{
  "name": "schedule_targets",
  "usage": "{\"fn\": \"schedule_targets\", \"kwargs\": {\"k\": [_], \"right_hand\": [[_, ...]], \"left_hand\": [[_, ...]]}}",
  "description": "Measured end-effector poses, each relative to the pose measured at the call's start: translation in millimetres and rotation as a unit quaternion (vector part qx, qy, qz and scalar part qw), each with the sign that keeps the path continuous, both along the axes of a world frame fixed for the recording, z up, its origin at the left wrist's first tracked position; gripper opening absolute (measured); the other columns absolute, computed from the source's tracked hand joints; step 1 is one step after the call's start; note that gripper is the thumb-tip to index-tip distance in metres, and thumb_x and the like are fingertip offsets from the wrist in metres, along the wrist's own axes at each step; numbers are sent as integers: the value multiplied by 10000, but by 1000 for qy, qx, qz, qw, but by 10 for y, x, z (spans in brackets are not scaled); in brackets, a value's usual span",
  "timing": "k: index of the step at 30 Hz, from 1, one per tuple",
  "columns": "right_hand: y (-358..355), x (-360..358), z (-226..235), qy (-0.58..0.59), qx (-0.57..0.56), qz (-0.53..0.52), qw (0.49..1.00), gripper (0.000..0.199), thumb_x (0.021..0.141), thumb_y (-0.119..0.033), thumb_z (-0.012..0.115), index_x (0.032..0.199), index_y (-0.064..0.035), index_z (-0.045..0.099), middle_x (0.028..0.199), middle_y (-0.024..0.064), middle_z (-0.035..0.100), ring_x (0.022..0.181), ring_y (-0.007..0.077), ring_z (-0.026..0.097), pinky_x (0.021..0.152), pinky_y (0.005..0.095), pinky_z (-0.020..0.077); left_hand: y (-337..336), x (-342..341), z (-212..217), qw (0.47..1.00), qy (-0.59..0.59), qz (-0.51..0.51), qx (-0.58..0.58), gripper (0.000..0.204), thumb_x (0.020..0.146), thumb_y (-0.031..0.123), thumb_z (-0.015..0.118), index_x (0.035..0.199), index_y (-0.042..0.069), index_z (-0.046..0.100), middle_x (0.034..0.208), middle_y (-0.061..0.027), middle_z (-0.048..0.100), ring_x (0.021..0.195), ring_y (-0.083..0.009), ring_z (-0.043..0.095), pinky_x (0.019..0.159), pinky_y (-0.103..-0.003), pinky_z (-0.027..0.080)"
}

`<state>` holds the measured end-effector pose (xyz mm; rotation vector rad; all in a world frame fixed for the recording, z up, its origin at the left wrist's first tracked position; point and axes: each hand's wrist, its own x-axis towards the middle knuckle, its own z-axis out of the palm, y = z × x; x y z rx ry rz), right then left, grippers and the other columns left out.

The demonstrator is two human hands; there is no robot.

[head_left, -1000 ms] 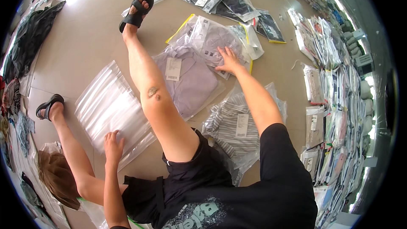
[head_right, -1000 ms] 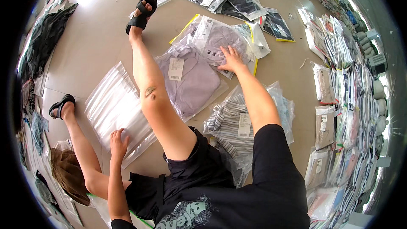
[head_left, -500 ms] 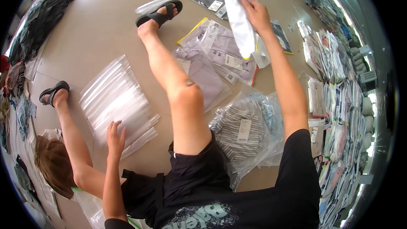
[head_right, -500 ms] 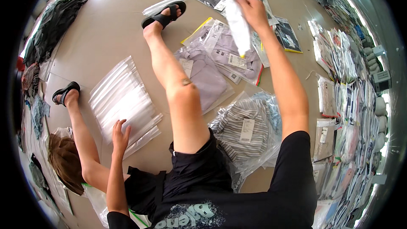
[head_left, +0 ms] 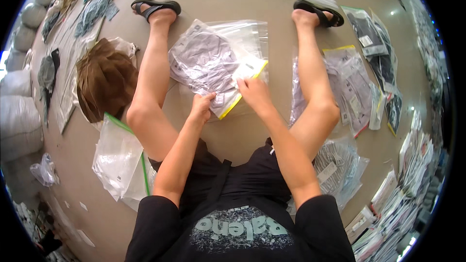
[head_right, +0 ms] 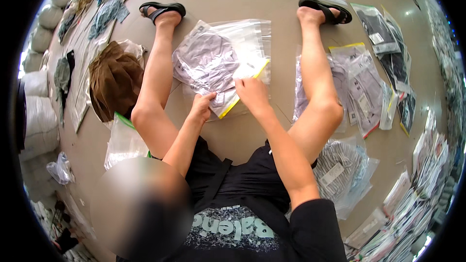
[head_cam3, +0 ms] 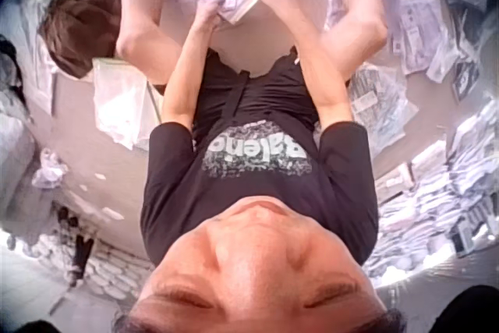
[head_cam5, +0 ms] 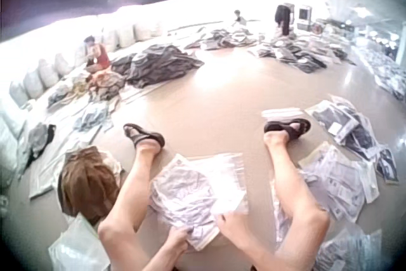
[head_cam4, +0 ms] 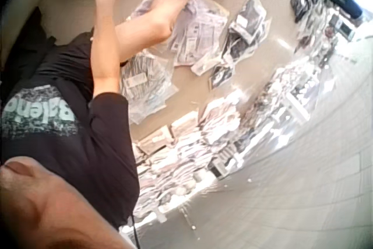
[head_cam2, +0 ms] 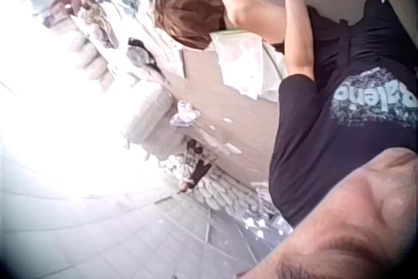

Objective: The person sits on the floor and packs folded clothes into clear plastic zip-lock bags. They repeatedly pick up garments, place them into bags, and seal the bags, stacking the finished packages to the side.

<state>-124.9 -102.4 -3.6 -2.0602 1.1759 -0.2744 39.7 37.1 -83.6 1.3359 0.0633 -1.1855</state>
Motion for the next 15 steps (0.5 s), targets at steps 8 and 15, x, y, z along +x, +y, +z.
{"fn": "schedule_targets", "kwargs": {"k": [8, 15], "right_hand": [[299, -481, -604, -134, 503, -43, 853, 347, 1110, -400, 622, 1108, -65, 710, 907, 17, 741, 757, 88, 688, 650, 252, 550], [391, -459, -419, -137, 534, -64, 832, 258, 1082, -303, 687, 996, -60, 693, 845, 15, 720, 686, 74, 652, 588, 221, 501]], "left_hand": [[58, -324, 277, 998, 59, -33, -1, 352, 1073, 252, 686, 1292, -22, 655, 1135, -115, 741, 962, -259, 767, 820, -416, 643], [426, -754, 193, 988, 37, -141, 47, 313, 1133, 347, 585, 1012, 69, 659, 860, -37, 677, 703, -153, 668, 662, -310, 560]]}}
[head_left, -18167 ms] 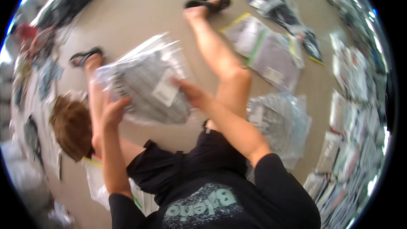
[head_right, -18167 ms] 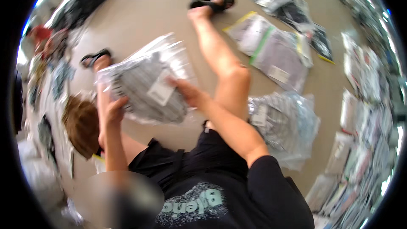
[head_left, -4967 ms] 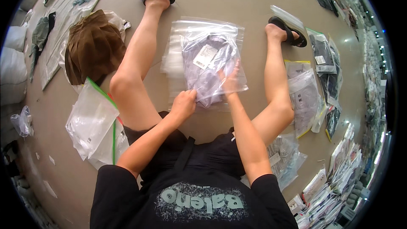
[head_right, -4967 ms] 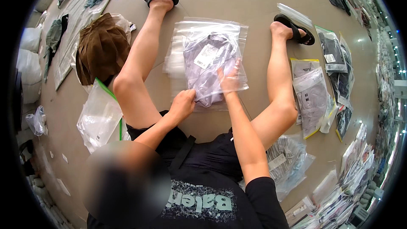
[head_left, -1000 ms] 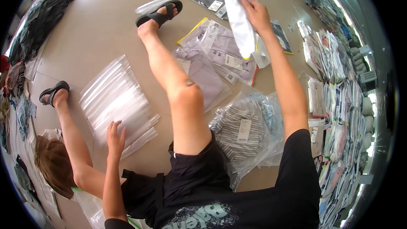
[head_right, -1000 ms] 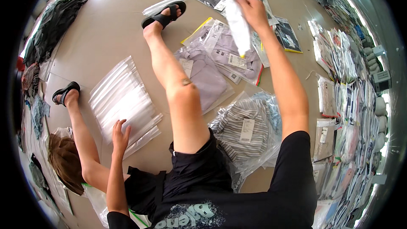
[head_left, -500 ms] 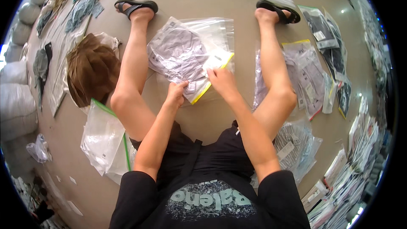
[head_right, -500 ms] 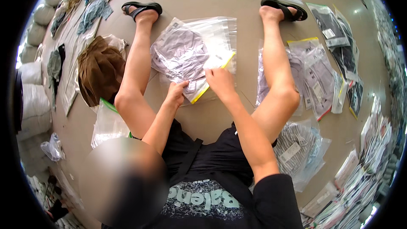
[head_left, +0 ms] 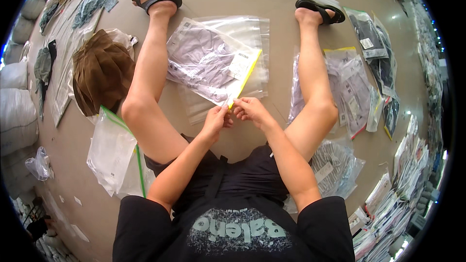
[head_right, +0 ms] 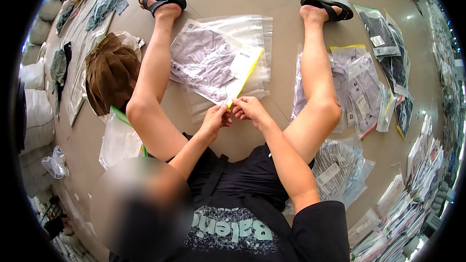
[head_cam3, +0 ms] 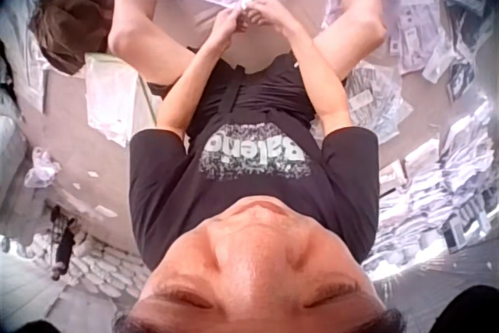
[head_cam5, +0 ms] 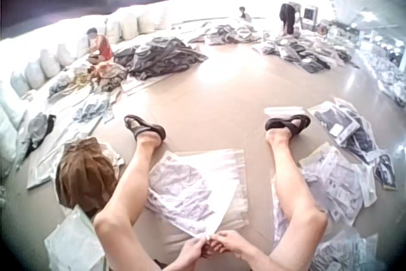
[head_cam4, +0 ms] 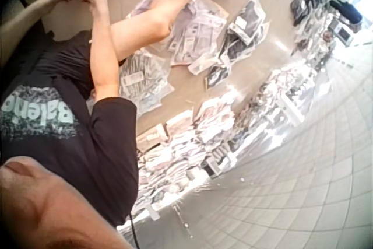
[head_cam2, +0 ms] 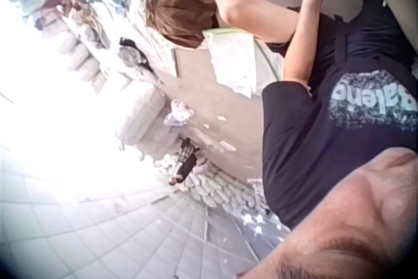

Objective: The person sits on the floor and packs folded clothes into clear plastic zip-lock bags. They repeatedly pick up garments, place them into bags, and seal the bags, stacking the finished packages to the side.

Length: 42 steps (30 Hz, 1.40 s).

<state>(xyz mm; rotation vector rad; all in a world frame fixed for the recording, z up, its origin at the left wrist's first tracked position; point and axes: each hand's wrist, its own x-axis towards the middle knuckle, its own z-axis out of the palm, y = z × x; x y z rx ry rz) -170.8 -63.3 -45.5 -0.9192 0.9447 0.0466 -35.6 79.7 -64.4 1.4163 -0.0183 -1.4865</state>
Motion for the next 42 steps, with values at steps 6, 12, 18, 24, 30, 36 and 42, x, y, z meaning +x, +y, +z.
{"fn": "schedule_targets", "kwargs": {"k": [6, 12, 18, 24, 30, 36, 42], "right_hand": [[205, 32, -70, -39, -9, -32, 999, 225, 1060, -266, 714, 966, -62, 690, 803, 7, 704, 645, 81, 610, 565, 253, 481], [-520, 70, -382, 78, -159, -68, 982, 216, 1046, -199, 682, 896, -44, 680, 721, 23, 658, 564, 101, 566, 511, 274, 450], [-1501, -178, -423, 141, -173, -84, 971, 215, 1032, -210, 679, 877, -60, 680, 716, -1, 638, 565, 77, 544, 506, 254, 429], [-1126, -119, -47, 76, -162, -229, 957, 187, 1010, -196, 679, 945, -21, 689, 768, 35, 684, 588, 90, 587, 505, 260, 446], [-1021, -95, 95, 37, -138, -232, 962, 205, 1013, -219, 684, 981, -17, 703, 815, 56, 724, 628, 100, 642, 537, 252, 489], [-806, -311, -2, 106, -167, 53, 979, 207, 1029, -210, 674, 1005, -17, 745, 835, 57, 756, 650, 114, 680, 573, 274, 531], [-684, -226, -31, 110, -184, 143, 966, 205, 1024, -184, 677, 977, -6, 769, 804, 51, 767, 630, 118, 701, 558, 287, 543]], "left_hand": [[-22, 34, -147, 994, -91, -40, -38, 330, 1135, 310, 576, 912, 72, 629, 755, -9, 615, 605, -113, 559, 569, -283, 439], [232, 230, 12, 978, -105, -178, 13, 353, 1116, 313, 596, 885, 46, 610, 719, -11, 564, 568, -122, 537, 532, -305, 413], [312, 324, 447, 900, -261, -333, 99, 420, 1085, 363, 622, 844, 21, 655, 667, -52, 588, 561, -141, 575, 529, -348, 447], [31, 228, 667, 644, -661, -384, 15, 462, 945, 445, 779, 841, 9, 669, 731, -166, 696, 759, -338, 728, 676, -472, 555], [-581, -115, -18, 626, -709, -321, -46, 439, 922, 381, 796, 1091, 25, 604, 908, -167, 733, 850, -373, 747, 752, -499, 597], [-573, -153, -139, 612, -716, -331, -50, 294, 961, 299, 733, 1049, 52, 599, 903, -144, 735, 850, -355, 753, 732, -486, 600], [-538, -82, -435, 537, -763, -354, -65, 151, 961, 191, 678, 1029, 89, 590, 880, -88, 736, 820, -315, 756, 712, -455, 605]]}}
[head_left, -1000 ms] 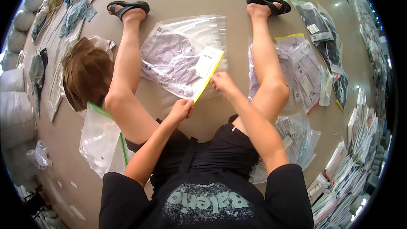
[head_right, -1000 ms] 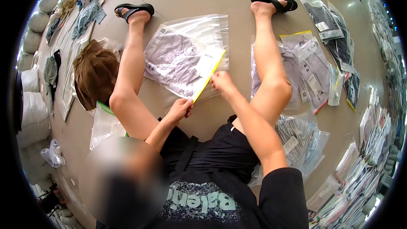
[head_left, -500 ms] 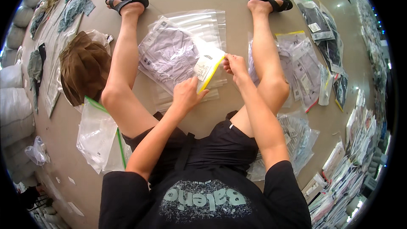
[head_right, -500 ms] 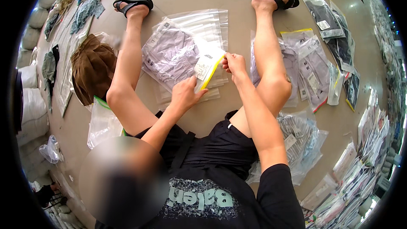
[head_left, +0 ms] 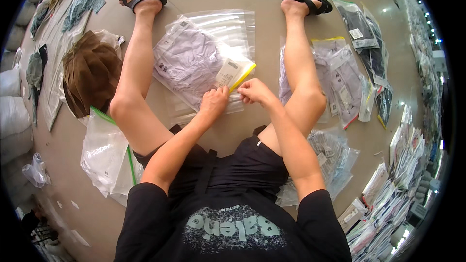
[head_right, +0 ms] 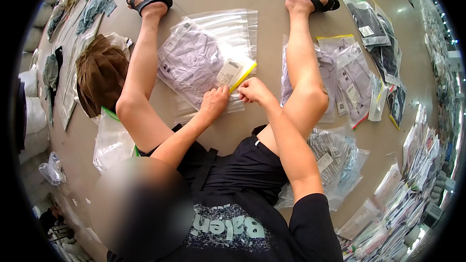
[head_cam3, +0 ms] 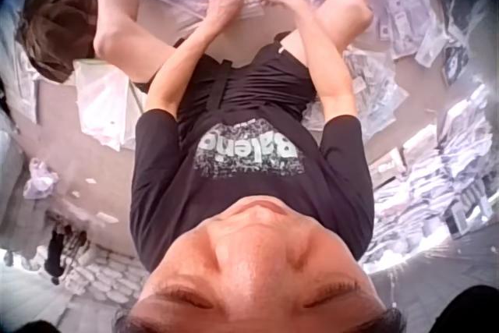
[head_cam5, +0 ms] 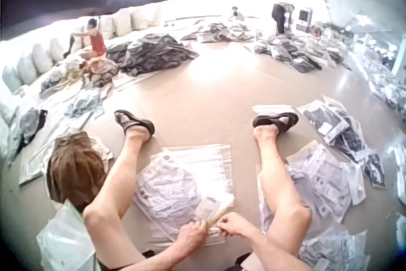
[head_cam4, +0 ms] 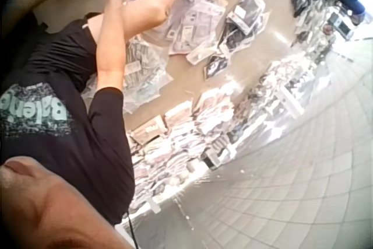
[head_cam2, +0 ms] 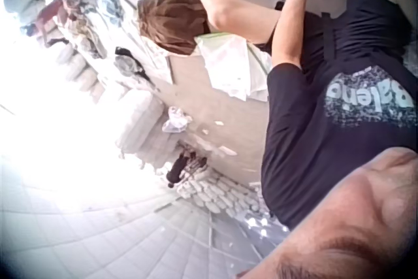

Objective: The person sits on the floor and packs folded clothes into clear plastic zip-lock bags. They repeatedly pick up garments, place them into bags, and seal the bags, stacking the finished packages to the side.

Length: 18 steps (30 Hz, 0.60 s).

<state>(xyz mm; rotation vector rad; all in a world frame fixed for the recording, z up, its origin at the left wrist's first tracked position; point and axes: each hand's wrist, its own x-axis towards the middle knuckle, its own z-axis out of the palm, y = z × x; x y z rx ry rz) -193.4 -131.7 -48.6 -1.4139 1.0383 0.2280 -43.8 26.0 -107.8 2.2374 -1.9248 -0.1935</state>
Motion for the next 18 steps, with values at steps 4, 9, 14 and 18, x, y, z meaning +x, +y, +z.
{"fn": "schedule_targets", "kwargs": {"k": [4, 9, 14, 18], "right_hand": [[201, 21, 19, -22, -18, -45, 999, 210, 1031, -195, 677, 1040, -3, 763, 803, 52, 772, 628, 119, 698, 550, 283, 536], [312, 219, 122, -23, -100, -170, 980, 272, 1008, -239, 712, 1137, -1, 738, 821, 96, 778, 685, 141, 740, 596, 312, 573], [333, 574, -115, 122, -226, -140, 956, 373, 925, -241, 798, 1178, 26, 735, 909, 163, 794, 869, 199, 773, 818, 357, 598], [460, 511, -567, -116, -136, -356, 917, 254, 981, -197, 780, 1077, 30, 716, 976, 109, 783, 901, 157, 718, 783, 335, 564]], "left_hand": [[42, 106, 13, 990, 127, 23, -55, 175, 1065, 221, 615, 1010, 64, 562, 803, -150, 707, 754, -372, 725, 645, -494, 559], [27, 93, 551, 949, 241, 83, -185, 171, 1078, 181, 623, 1009, 39, 560, 752, -202, 669, 697, -421, 689, 618, -510, 515], [63, 60, 715, 936, 243, 70, -246, 123, 1051, 122, 664, 1021, 36, 580, 754, -184, 664, 678, -409, 677, 614, -491, 512], [26, 48, 745, 922, 249, 82, -284, 126, 1044, 120, 676, 1017, 35, 586, 765, -182, 665, 683, -400, 676, 615, -485, 513]]}}
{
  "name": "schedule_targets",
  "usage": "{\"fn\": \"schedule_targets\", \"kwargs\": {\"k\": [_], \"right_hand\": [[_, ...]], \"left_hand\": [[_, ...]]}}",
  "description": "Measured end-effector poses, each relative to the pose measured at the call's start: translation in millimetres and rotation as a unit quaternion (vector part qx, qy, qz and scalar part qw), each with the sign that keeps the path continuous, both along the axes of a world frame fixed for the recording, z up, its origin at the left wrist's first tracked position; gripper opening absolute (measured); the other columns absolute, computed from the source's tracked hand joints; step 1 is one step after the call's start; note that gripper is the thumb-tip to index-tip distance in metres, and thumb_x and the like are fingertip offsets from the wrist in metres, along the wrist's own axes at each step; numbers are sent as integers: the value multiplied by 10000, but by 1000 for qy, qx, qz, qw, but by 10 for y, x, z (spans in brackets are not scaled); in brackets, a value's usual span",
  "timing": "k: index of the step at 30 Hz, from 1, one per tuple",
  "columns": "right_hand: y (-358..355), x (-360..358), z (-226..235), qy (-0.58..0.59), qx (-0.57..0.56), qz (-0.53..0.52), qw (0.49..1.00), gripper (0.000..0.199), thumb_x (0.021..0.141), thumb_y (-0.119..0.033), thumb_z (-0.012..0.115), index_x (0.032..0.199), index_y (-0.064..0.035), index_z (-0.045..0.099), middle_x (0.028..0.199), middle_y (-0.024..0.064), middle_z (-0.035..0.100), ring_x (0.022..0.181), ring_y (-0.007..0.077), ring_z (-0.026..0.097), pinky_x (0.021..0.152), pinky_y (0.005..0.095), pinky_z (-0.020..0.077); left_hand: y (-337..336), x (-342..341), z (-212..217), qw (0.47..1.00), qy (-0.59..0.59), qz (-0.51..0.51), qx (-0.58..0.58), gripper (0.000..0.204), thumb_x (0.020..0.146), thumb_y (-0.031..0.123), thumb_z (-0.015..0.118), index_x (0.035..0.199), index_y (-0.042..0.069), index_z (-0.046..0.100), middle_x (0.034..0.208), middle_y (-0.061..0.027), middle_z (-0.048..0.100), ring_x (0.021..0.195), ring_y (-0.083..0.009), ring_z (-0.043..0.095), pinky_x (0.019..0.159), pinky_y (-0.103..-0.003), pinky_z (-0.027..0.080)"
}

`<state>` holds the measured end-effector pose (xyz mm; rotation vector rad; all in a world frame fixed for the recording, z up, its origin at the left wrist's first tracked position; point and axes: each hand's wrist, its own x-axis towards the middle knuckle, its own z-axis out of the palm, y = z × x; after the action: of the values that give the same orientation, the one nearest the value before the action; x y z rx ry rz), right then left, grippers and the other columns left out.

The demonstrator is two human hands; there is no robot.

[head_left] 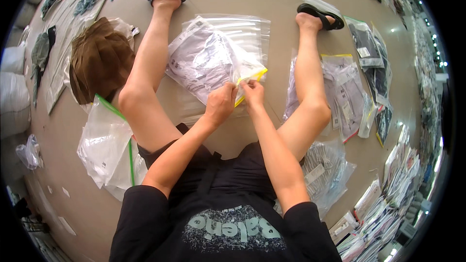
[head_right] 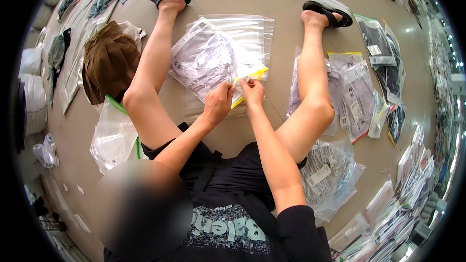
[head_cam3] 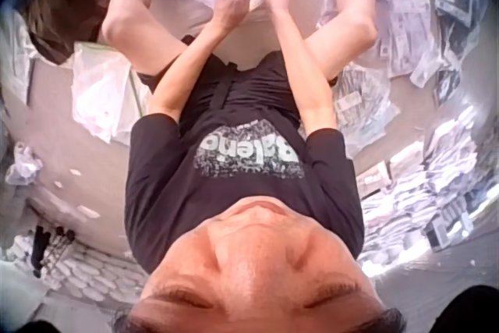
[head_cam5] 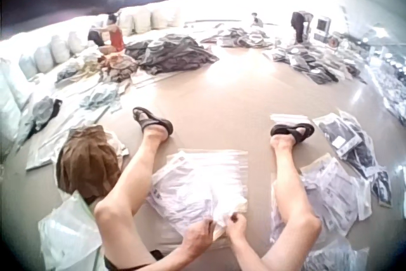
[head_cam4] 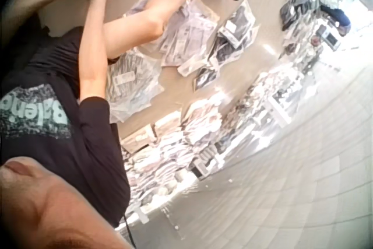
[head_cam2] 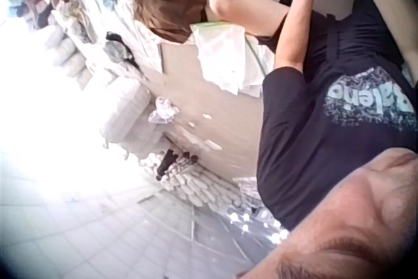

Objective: The person sits on the floor and packs folded clothes into clear plastic zip-lock bags. They repeatedly pick up garments, place them into bags, and seal the bags, stacking the finished packages to the side.

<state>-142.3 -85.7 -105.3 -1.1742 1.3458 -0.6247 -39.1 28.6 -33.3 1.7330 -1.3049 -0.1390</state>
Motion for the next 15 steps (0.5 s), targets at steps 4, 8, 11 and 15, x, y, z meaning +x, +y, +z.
{"fn": "schedule_targets", "kwargs": {"k": [4, 8, 11, 15], "right_hand": [[241, -55, 356, -80, -121, 12, 989, 268, 1029, -224, 734, 1036, 34, 662, 917, 94, 765, 845, 178, 711, 786, 348, 566], [39, 16, 334, 58, -206, 317, 924, 335, 1010, -309, 714, 1160, -10, 722, 1115, 148, 782, 1040, 342, 735, 927, 447, 562], [-116, 447, 62, 156, -431, 352, 816, 531, 963, -432, 736, 1263, 5, 707, 1439, 214, 609, 1370, 369, 530, 1123, 516, 429], [-203, 681, 414, 266, -452, 258, 811, 909, 832, -607, 823, 1408, 61, 606, 1591, 322, 438, 1463, 465, 434, 1190, 553, 379]], "left_hand": [[40, 107, 115, 999, -5, 36, -22, 127, 1032, 120, 692, 1021, 34, 599, 764, -179, 663, 675, -396, 666, 610, -481, 511], [-5, 54, 249, 998, -41, -3, -56, 121, 969, 81, 729, 1020, 45, 626, 796, -157, 660, 722, -371, 681, 645, -470, 525], [63, 0, 253, 996, -19, -52, -66, 150, 921, 75, 759, 1004, 42, 639, 864, -145, 665, 793, -363, 674, 727, -458, 533], [230, 171, 123, 981, 83, 167, -59, 253, 972, 163, 756, 1132, 18, 625, 1033, -126, 670, 987, -292, 651, 913, -394, 511]]}}
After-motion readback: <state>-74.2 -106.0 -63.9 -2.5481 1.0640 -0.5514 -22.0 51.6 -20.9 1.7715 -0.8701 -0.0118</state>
